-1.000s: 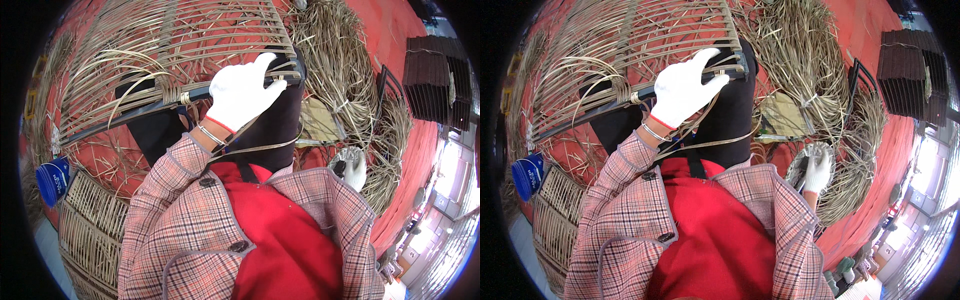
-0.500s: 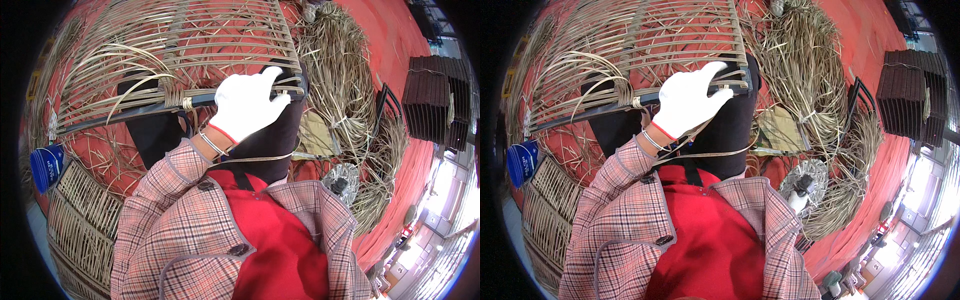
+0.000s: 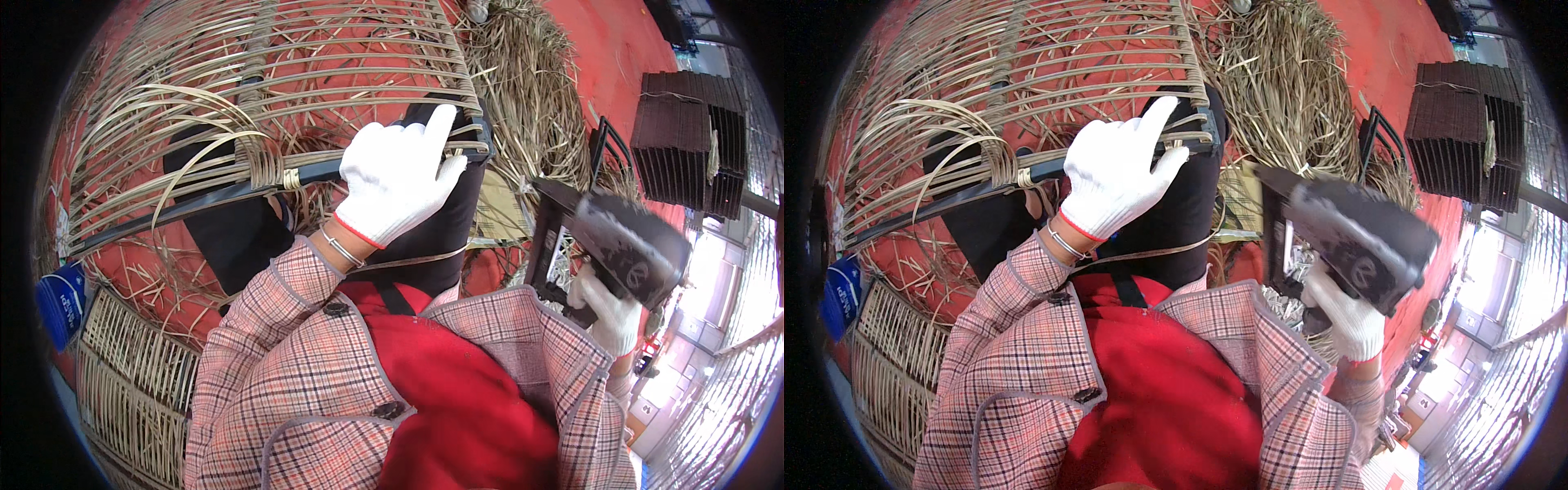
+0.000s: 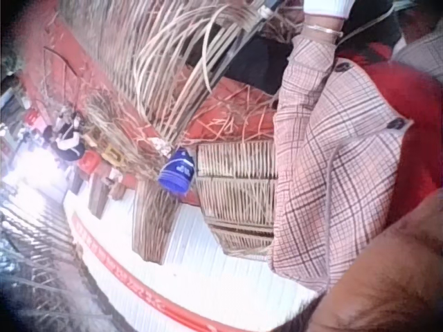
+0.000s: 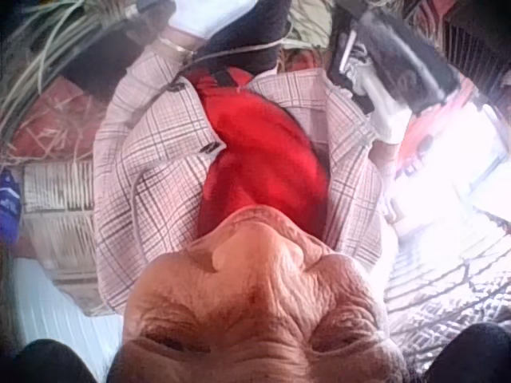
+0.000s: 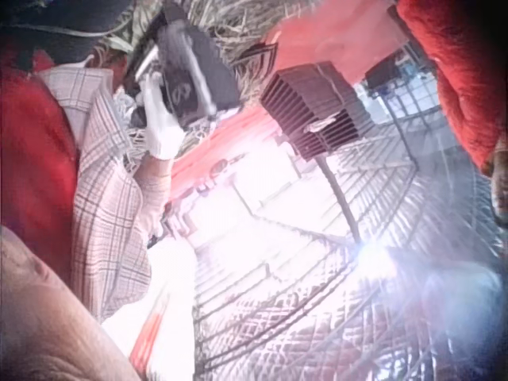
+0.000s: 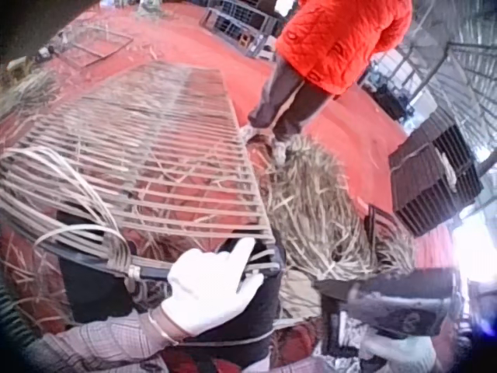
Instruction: The person weaves thin bamboo strips into a metal chair frame, threading them through the ribs and securing them with a pneumatic stapler. They repeatedly adjust the strips and staple them in place while seated on the floor.
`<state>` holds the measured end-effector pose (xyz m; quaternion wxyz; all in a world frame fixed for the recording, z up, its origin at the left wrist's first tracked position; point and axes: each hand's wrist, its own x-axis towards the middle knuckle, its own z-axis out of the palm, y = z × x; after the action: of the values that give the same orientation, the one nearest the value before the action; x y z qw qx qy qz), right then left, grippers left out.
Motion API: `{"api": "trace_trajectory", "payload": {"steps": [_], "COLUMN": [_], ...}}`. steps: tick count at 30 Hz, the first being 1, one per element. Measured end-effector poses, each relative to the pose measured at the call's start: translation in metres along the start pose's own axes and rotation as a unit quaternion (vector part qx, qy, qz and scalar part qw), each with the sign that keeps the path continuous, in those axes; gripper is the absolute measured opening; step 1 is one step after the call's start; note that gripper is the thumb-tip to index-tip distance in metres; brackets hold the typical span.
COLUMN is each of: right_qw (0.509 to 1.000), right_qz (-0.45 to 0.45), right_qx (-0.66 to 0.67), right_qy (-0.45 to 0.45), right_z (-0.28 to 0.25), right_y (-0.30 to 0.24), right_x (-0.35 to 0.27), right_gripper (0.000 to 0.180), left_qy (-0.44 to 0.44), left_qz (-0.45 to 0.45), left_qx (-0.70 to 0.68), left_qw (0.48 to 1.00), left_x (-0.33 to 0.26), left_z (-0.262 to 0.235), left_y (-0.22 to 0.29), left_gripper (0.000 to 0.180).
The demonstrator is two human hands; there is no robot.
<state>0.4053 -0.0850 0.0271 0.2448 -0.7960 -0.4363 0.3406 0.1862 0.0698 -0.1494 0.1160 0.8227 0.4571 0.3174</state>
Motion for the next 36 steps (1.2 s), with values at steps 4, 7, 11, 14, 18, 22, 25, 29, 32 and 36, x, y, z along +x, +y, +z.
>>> {"api": "trace_trajectory", "payload": {"steps": [4, 7, 11, 14, 18, 22, 25, 29, 32, 36], "right_qw": [0.991, 0.99, 0.988, 0.99, 0.988, 0.981, 0.978, 0.956, 0.965, 0.973], "right_qz": [0.071, 0.102, 0.124, 0.104, 0.111, 0.119, 0.113, 0.159, 0.076, 0.09], "right_qx": [-0.069, -0.036, -0.043, -0.04, -0.043, -0.107, -0.137, -0.21, -0.212, -0.163], "right_qy": [-0.087, -0.089, -0.086, -0.088, -0.098, -0.109, -0.109, -0.13, -0.137, -0.139], "right_z": [0.01, 0.021, 0.029, 0.033, 0.028, 0.024, 0.024, 0.016, 0.013, 0.014], "right_y": [-0.054, -0.072, -0.085, -0.086, -0.084, -0.086, -0.09, -0.096, -0.09, -0.086], "right_x": [0.027, 0.039, 0.046, 0.049, 0.052, 0.056, 0.061, 0.07, 0.069, 0.063], "right_gripper": [0.016, 0.017, 0.018, 0.017, 0.021, 0.023, 0.024, 0.032, 0.038, 0.043], "left_qy": [-0.003, 0.0, 0.031, 0.045, 0.056, 0.047, 0.036, 0.018, 0.013, -0.092], "left_qz": [-0.008, -0.012, -0.01, -0.011, -0.008, -0.013, -0.015, -0.018, -0.03, -0.072], "left_qx": [-0.028, -0.05, -0.058, -0.064, -0.064, -0.057, -0.054, -0.09, -0.18, -0.257], "left_qw": [1.0, 0.999, 0.998, 0.997, 0.996, 0.997, 0.998, 0.996, 0.983, 0.959], "left_x": [0.001, 0.002, 0.001, 0.0, 0.001, 0.001, 0.001, 0.003, 0.007, 0.019], "left_z": [0.001, 0.003, 0.004, 0.004, 0.005, 0.006, 0.005, 0.003, 0.001, -0.005], "left_y": [0.003, 0.003, 0.006, 0.007, 0.01, 0.012, 0.014, 0.016, 0.012, -0.002], "left_gripper": [0.058, 0.059, 0.061, 0.062, 0.062, 0.061, 0.06, 0.052, 0.042, 0.031]}}
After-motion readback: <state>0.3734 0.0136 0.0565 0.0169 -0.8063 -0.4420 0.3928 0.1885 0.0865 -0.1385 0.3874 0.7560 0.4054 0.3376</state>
